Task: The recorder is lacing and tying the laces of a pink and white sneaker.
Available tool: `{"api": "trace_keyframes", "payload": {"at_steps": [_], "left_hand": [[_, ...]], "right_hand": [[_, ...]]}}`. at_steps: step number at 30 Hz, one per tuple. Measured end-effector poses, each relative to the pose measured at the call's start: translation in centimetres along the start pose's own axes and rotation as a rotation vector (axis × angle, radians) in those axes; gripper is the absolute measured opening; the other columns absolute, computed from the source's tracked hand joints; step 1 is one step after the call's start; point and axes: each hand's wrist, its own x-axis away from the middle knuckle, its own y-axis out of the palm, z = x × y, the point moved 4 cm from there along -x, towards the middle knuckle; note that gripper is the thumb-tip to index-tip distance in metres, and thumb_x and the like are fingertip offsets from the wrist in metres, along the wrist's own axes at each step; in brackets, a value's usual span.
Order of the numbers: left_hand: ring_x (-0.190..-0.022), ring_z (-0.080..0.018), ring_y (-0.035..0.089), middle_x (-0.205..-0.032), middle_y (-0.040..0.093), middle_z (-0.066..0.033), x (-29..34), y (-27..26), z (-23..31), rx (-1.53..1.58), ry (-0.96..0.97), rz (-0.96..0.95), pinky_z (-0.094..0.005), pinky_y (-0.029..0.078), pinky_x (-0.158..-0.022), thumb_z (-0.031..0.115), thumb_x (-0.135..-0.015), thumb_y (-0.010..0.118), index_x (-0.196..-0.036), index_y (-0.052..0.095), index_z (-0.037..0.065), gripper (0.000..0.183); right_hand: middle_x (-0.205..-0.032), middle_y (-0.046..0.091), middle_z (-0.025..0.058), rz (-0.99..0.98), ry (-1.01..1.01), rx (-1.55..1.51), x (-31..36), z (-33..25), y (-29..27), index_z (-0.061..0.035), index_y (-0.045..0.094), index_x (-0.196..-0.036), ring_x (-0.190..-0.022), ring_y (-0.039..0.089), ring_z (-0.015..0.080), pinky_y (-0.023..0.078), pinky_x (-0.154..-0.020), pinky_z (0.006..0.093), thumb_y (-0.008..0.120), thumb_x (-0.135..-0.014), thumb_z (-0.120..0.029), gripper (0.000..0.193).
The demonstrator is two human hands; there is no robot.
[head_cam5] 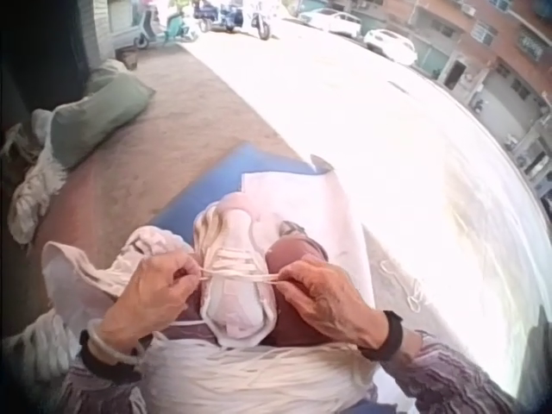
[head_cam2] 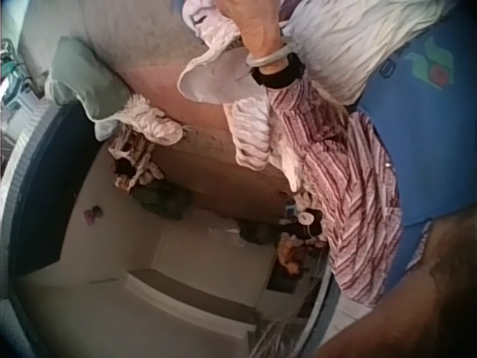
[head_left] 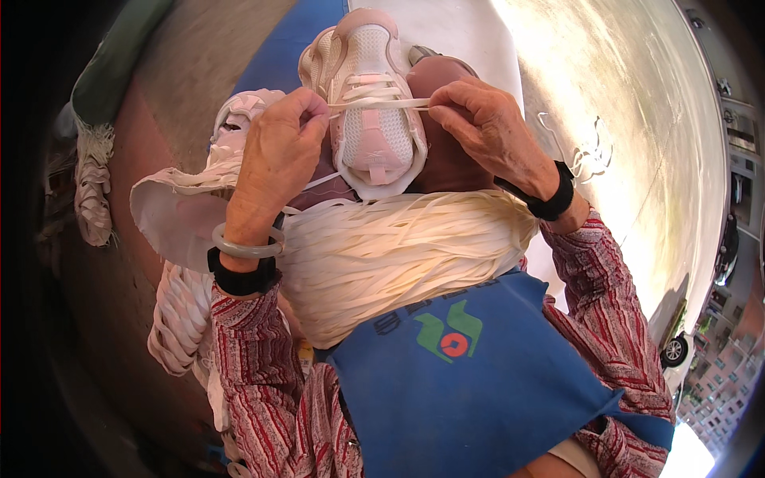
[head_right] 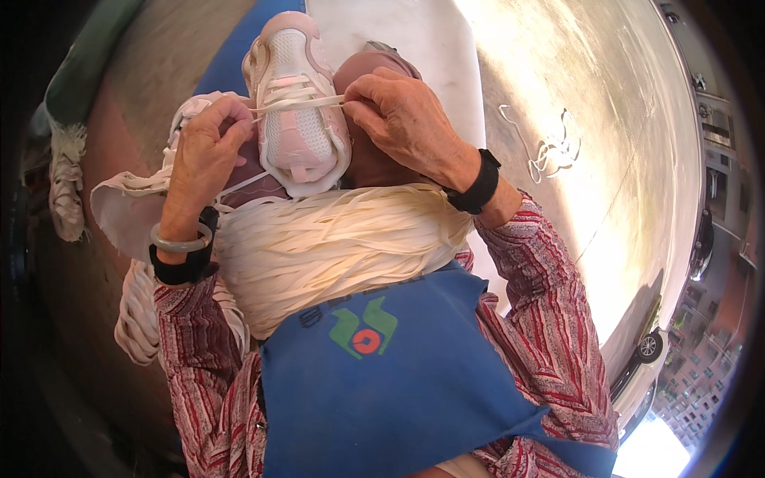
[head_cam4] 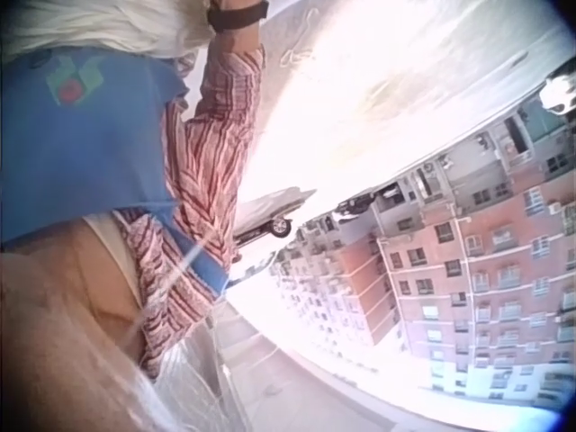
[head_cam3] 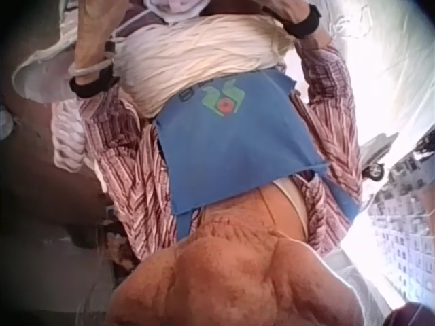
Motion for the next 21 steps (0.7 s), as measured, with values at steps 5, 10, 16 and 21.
{"api": "trace_keyframes", "payload": {"at_steps": [5, 10, 16, 21], "left_hand": [[-0.085, -0.0085, 0.063, -0.092, 0.065, -0.0010, 0.1, 0.1, 0.1, 0.218, -0.080, 0.000, -0.0228, 0.055, -0.064, 0.021, -0.097, 0.058, -0.099, 0.065, 0.006, 0.016], [-0.078, -0.0134, 0.065, -0.089, 0.067, -0.0080, 0.7, 0.6, -0.2, 0.362, -0.057, 0.080, -0.0266, 0.058, -0.065, 0.018, -0.093, 0.061, -0.099, 0.066, -0.003, 0.022], [-0.073, -0.0152, 0.065, -0.082, 0.068, -0.0095, 0.2, 1.1, -0.7, 0.337, -0.051, 0.142, -0.0294, 0.054, -0.062, 0.017, -0.092, 0.063, -0.097, 0.068, -0.002, 0.021], [-0.073, -0.0241, 0.066, -0.082, 0.069, -0.0152, 0.4, 1.8, -0.7, 0.142, 0.092, 0.245, -0.0350, 0.052, -0.070, 0.015, -0.088, 0.066, -0.098, 0.069, -0.002, 0.020]], "right_hand": [[-0.081, 0.066, 0.0131, 0.016, 0.022, -0.137, -0.4, 1.0, 0.9, 0.0000, 0.070, -0.092, -0.075, 0.063, 0.0269, 0.050, -0.070, 0.0341, 0.064, -0.088, -0.013, 0.015], [-0.087, 0.066, 0.0090, -0.015, 0.048, -0.153, -0.6, 1.5, 0.9, 0.0016, 0.068, -0.098, -0.077, 0.061, 0.0172, 0.049, -0.073, 0.0287, 0.064, -0.095, -0.017, 0.019], [-0.086, 0.066, 0.0101, -0.052, 0.061, -0.152, -1.1, 1.2, 1.3, 0.0023, 0.068, -0.097, -0.077, 0.060, 0.0167, 0.049, -0.071, 0.0293, 0.062, -0.096, -0.019, 0.022], [-0.086, 0.066, 0.0119, -0.107, 0.054, -0.066, -1.4, 0.7, 1.2, 0.0029, 0.067, -0.095, -0.076, 0.061, 0.0195, 0.049, -0.069, 0.0306, 0.063, -0.094, -0.017, 0.020]]}}
